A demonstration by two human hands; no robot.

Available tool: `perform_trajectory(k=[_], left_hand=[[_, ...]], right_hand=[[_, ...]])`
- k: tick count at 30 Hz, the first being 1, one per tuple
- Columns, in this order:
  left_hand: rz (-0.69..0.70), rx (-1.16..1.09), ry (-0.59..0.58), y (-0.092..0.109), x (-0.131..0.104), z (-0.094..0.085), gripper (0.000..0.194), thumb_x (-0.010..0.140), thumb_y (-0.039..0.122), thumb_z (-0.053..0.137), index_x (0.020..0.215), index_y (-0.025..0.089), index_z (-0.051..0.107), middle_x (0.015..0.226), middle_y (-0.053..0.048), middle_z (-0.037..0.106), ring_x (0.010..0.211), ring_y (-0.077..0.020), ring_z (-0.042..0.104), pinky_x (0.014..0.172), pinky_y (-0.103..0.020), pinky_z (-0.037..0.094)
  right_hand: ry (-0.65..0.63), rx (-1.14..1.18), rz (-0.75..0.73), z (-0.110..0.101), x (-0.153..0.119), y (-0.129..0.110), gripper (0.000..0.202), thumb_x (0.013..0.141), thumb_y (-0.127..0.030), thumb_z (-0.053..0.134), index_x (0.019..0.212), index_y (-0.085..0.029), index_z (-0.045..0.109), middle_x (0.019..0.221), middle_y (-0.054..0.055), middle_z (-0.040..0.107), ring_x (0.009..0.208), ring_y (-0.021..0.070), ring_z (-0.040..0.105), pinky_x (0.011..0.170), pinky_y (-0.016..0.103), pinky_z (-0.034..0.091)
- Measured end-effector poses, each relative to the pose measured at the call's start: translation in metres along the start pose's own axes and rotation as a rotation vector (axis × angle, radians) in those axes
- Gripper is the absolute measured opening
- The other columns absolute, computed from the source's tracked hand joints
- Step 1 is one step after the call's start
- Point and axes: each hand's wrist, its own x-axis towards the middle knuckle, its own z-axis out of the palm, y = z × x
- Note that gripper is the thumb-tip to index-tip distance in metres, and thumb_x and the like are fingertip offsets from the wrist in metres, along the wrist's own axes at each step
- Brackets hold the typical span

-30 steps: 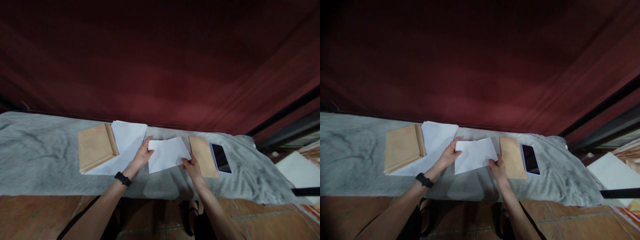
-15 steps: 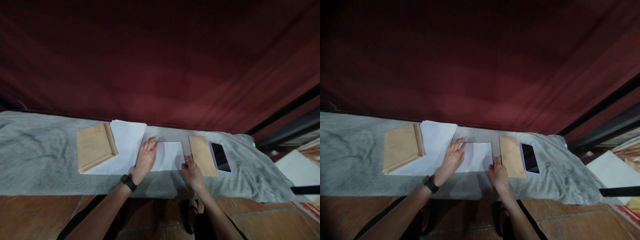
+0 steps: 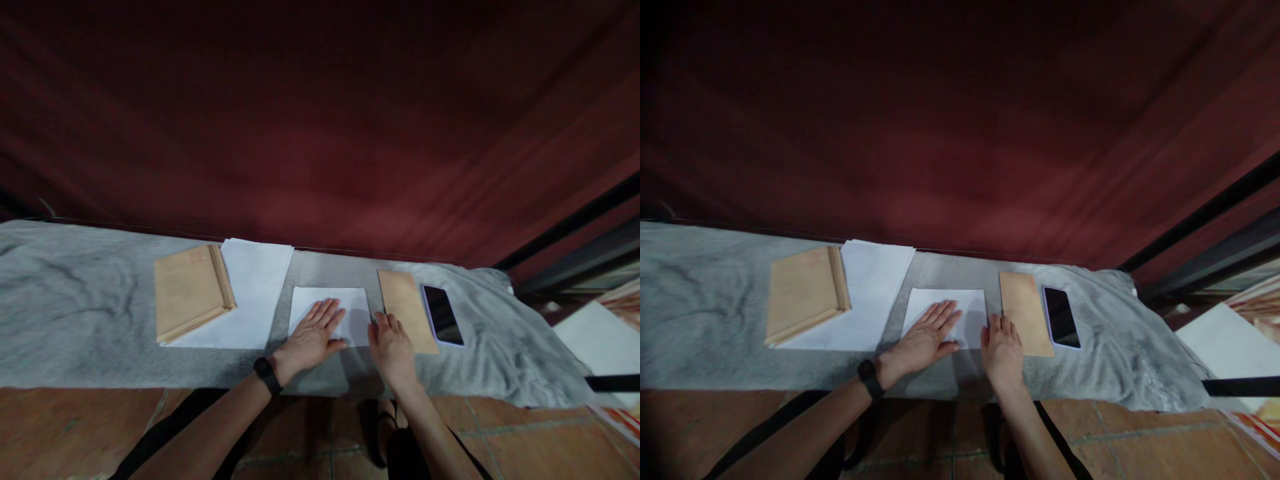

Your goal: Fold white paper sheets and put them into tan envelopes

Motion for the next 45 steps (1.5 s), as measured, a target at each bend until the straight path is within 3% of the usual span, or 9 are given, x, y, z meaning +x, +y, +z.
perform_trajectory(k=[3, 7, 11, 17, 23, 26, 30, 36, 45], left_hand=[[0.038, -0.024, 0.000, 0.003, -0.003, -0.004, 0.072, 0.093, 0.057, 0.056, 0.150, 0.018, 0.039, 0.161, -0.017, 0.030, 0.152, -0.0284, 0.023, 0.123, -0.049, 0.022], [0.067, -0.028, 0.035, 0.009, -0.007, -0.002, 0.047, 0.097, 0.041, 0.055, 0.138, 0.018, 0.053, 0.153, -0.016, 0.046, 0.146, -0.0269, 0.037, 0.121, -0.048, 0.028], [0.095, 0.030, 0.027, 0.014, -0.009, -0.006, 0.037, 0.098, 0.029, 0.052, 0.132, 0.016, 0.056, 0.140, -0.015, 0.060, 0.135, -0.0255, 0.052, 0.117, -0.043, 0.034], [0.129, 0.139, -0.059, 0.022, -0.014, -0.017, 0.036, 0.093, 0.009, 0.050, 0.127, 0.016, 0.059, 0.133, -0.013, 0.064, 0.128, -0.0263, 0.057, 0.116, -0.043, 0.034], [0.070, 0.019, -0.031, 0.019, -0.020, -0.021, 0.039, 0.091, 0.008, 0.048, 0.128, 0.016, 0.059, 0.134, -0.013, 0.064, 0.128, -0.0256, 0.057, 0.114, -0.043, 0.038], [-0.072, -0.103, 0.050, 0.012, -0.016, -0.019, 0.035, 0.091, 0.009, 0.043, 0.117, 0.020, 0.065, 0.125, -0.010, 0.069, 0.120, -0.0208, 0.062, 0.108, -0.036, 0.046], [-0.251, -0.027, 0.198, -0.002, -0.003, -0.008, 0.048, 0.092, 0.011, 0.039, 0.138, 0.012, 0.052, 0.144, -0.015, 0.056, 0.137, -0.0241, 0.050, 0.114, -0.043, 0.041], [-0.338, 0.191, 0.134, -0.008, 0.011, 0.014, 0.057, 0.094, 0.025, 0.040, 0.149, 0.008, 0.041, 0.158, -0.015, 0.040, 0.150, -0.0275, 0.029, 0.123, -0.050, 0.024], [-0.489, 0.266, 0.132, -0.017, 0.012, 0.017, 0.057, 0.097, 0.033, 0.040, 0.150, 0.011, 0.043, 0.160, -0.016, 0.035, 0.150, -0.0295, 0.028, 0.122, -0.049, 0.024]], right_hand=[[0.039, 0.211, -0.186, 0.008, 0.013, -0.010, 0.036, 0.098, -0.027, 0.042, 0.125, -0.019, 0.064, 0.123, 0.013, 0.067, 0.117, 0.0272, 0.060, 0.102, 0.044, 0.048], [-0.032, 0.415, -0.305, 0.028, 0.032, -0.026, 0.038, 0.100, -0.025, 0.040, 0.129, -0.021, 0.064, 0.135, 0.011, 0.063, 0.129, 0.0229, 0.055, 0.111, 0.046, 0.045], [-0.063, 0.377, -0.343, 0.046, 0.049, -0.036, 0.042, 0.098, -0.018, 0.039, 0.133, -0.021, 0.062, 0.143, 0.008, 0.058, 0.136, 0.0220, 0.048, 0.115, 0.045, 0.041], [-0.052, 0.309, -0.340, 0.064, 0.067, -0.049, 0.044, 0.098, -0.017, 0.040, 0.137, -0.018, 0.059, 0.146, 0.009, 0.055, 0.141, 0.0218, 0.043, 0.119, 0.044, 0.036], [-0.034, 0.272, -0.326, 0.070, 0.071, -0.052, 0.045, 0.097, -0.018, 0.040, 0.140, -0.014, 0.055, 0.145, 0.013, 0.056, 0.138, 0.0249, 0.046, 0.118, 0.047, 0.036], [-0.018, 0.258, -0.372, 0.070, 0.068, -0.050, 0.046, 0.097, -0.017, 0.041, 0.141, -0.016, 0.054, 0.145, 0.012, 0.055, 0.139, 0.0241, 0.046, 0.118, 0.046, 0.036], [0.030, 0.200, -0.415, 0.072, 0.060, -0.051, 0.046, 0.097, -0.017, 0.042, 0.141, -0.015, 0.055, 0.148, 0.013, 0.053, 0.140, 0.0248, 0.045, 0.118, 0.048, 0.036], [0.064, 0.090, -0.426, 0.078, 0.046, -0.049, 0.049, 0.096, -0.012, 0.040, 0.143, -0.014, 0.052, 0.149, 0.012, 0.053, 0.139, 0.0213, 0.046, 0.118, 0.044, 0.036], [0.097, -0.076, -0.328, 0.078, 0.035, -0.034, 0.048, 0.103, -0.036, 0.042, 0.149, -0.022, 0.047, 0.157, 0.011, 0.042, 0.144, 0.0264, 0.040, 0.117, 0.047, 0.032]])
